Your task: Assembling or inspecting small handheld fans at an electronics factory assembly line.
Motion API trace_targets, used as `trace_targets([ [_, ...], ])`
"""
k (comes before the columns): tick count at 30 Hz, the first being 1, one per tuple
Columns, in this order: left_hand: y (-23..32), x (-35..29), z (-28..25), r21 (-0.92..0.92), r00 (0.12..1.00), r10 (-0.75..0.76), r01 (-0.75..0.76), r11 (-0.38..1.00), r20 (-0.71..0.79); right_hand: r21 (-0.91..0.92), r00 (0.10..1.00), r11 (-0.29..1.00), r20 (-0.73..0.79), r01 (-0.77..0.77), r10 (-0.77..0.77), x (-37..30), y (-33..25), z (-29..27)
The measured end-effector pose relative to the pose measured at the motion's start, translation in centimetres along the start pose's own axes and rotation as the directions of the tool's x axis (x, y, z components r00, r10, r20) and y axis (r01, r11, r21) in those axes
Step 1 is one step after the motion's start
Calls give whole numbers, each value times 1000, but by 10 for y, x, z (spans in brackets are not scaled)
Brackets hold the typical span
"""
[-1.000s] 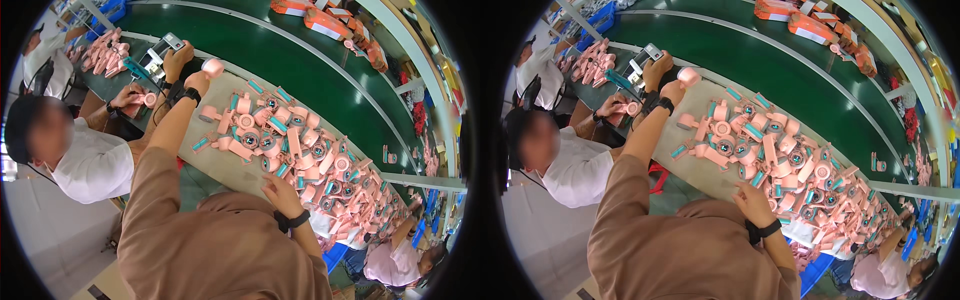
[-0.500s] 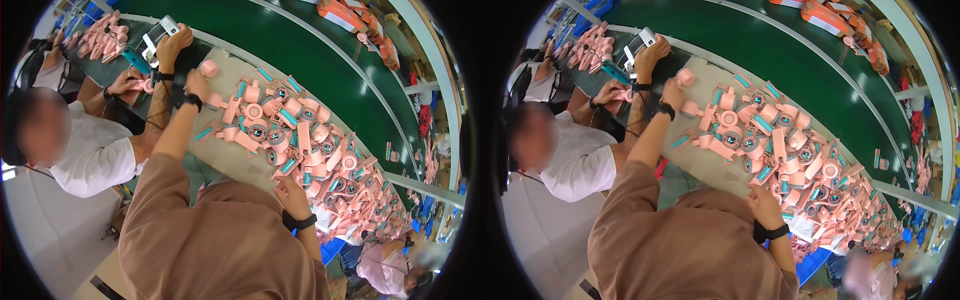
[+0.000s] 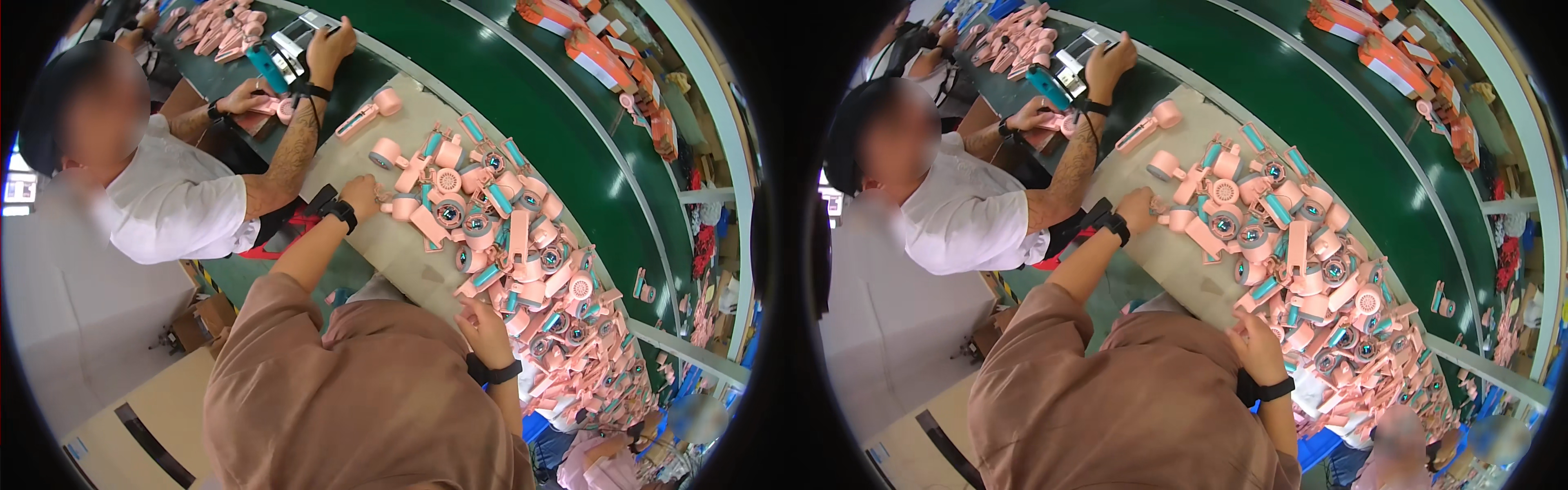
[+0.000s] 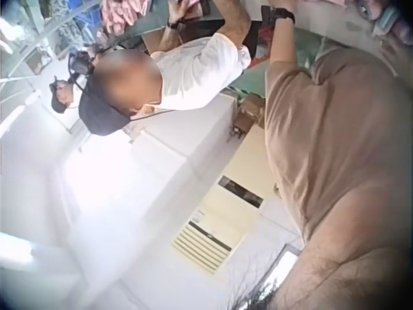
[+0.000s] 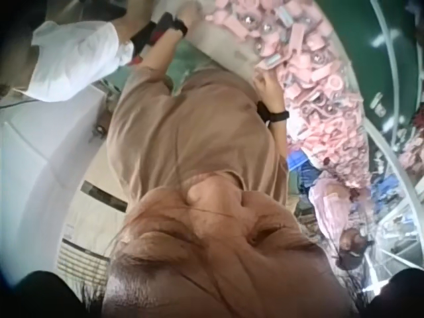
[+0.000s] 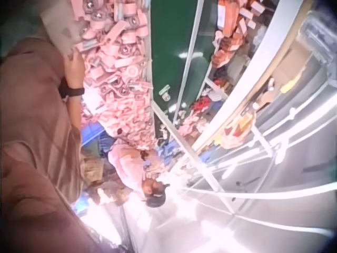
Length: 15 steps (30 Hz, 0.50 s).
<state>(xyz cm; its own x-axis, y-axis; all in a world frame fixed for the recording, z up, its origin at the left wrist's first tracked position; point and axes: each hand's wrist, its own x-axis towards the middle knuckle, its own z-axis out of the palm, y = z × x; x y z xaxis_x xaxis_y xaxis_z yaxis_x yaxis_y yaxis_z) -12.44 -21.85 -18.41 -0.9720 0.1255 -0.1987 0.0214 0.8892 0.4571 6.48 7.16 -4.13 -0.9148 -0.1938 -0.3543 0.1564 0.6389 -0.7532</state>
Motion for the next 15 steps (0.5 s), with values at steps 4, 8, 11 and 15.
trace_targets([
  [4, -11, -3, 3, -488, 980, -51, 141, 861, 192, -23, 995, 995, -27, 98, -99, -4, 25, 3],
  [8, 22, -46, -33, -897, 933, 102, 297, 328, 346, 262, 998, 964, -27, -44, 53, -2, 29, -3],
  [11, 68, -80, -74, -922, 908, 263, 243, 301, 325, 329, 993, 944, -107, -18, 56, 9, 19, -3],
  [15, 127, -110, -103, -915, 770, 513, 393, 89, 381, 39, 930, 940, -166, 339, -329, 30, -29, -14],
])
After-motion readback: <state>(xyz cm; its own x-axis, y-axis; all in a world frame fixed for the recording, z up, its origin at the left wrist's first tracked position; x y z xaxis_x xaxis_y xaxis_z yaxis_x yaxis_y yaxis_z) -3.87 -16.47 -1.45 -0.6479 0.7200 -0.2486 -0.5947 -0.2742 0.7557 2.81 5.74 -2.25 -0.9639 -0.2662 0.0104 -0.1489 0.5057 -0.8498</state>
